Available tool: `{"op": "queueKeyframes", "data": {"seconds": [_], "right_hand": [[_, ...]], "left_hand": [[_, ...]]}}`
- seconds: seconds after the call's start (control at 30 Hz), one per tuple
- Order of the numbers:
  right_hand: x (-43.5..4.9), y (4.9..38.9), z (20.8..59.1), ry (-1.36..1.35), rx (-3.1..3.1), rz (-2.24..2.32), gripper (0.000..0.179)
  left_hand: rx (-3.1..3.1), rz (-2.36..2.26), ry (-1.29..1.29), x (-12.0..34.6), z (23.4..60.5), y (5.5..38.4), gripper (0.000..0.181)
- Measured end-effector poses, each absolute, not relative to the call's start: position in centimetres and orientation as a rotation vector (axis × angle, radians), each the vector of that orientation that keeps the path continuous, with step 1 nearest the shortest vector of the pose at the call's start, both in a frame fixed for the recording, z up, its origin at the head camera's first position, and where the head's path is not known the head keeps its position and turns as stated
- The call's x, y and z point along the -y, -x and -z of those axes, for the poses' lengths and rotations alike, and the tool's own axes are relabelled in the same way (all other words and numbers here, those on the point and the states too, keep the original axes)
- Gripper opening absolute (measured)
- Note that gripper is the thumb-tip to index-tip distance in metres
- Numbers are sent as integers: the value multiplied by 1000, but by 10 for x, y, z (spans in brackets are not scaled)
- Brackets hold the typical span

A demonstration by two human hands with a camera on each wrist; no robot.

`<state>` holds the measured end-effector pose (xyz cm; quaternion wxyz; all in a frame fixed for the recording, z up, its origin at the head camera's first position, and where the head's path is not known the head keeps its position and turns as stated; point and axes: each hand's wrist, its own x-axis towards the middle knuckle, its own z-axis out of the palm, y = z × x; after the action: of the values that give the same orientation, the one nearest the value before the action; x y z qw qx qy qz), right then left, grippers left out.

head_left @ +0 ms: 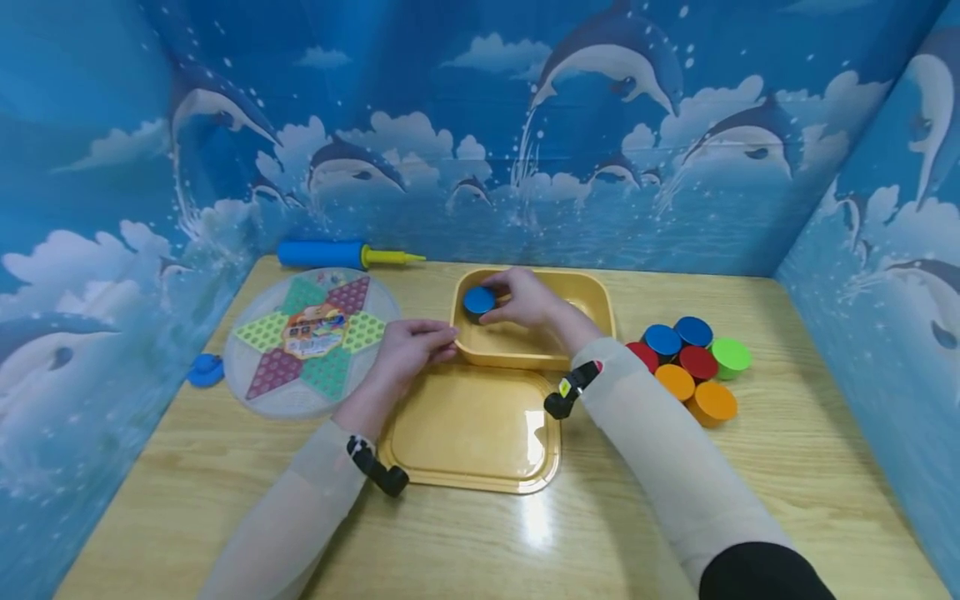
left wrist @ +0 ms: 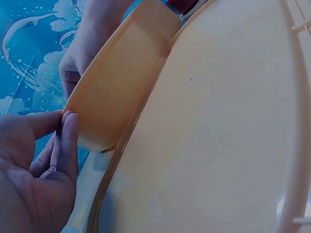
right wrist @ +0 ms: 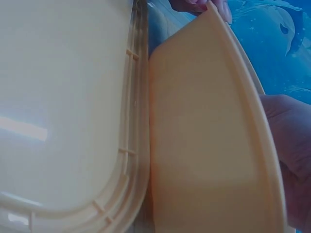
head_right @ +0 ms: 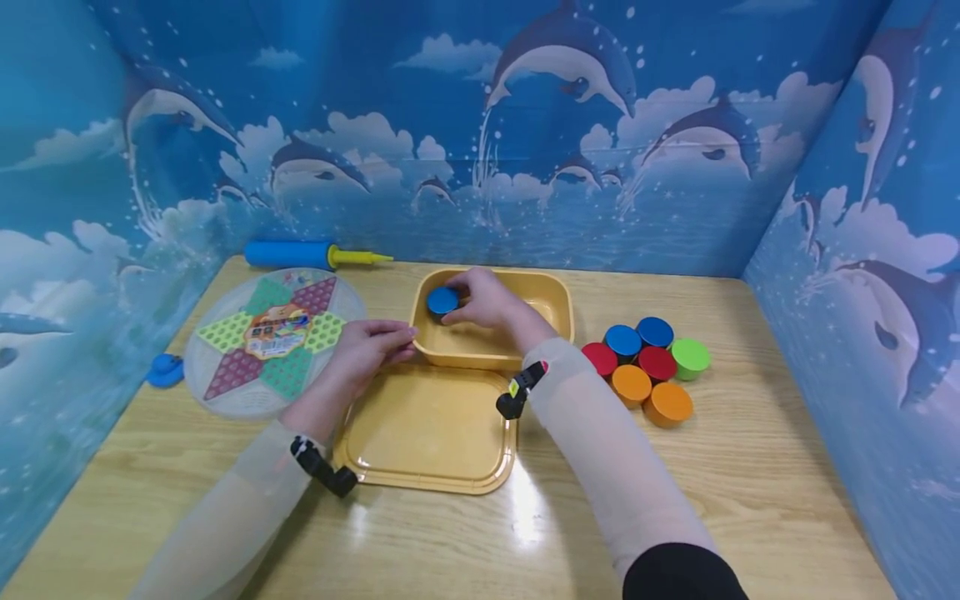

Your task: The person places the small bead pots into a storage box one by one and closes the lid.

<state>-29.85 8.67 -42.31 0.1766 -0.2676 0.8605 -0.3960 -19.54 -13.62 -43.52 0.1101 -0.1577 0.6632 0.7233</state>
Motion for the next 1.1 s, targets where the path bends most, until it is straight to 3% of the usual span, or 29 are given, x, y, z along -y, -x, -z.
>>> {"op": "queueKeyframes", "data": {"seconds": [1.1], "right_hand": [[-149, 257, 374, 776, -2467, 1187, 62]], "left_hand": [[-1949, -2136, 445, 136, 438, 194, 31]]}}
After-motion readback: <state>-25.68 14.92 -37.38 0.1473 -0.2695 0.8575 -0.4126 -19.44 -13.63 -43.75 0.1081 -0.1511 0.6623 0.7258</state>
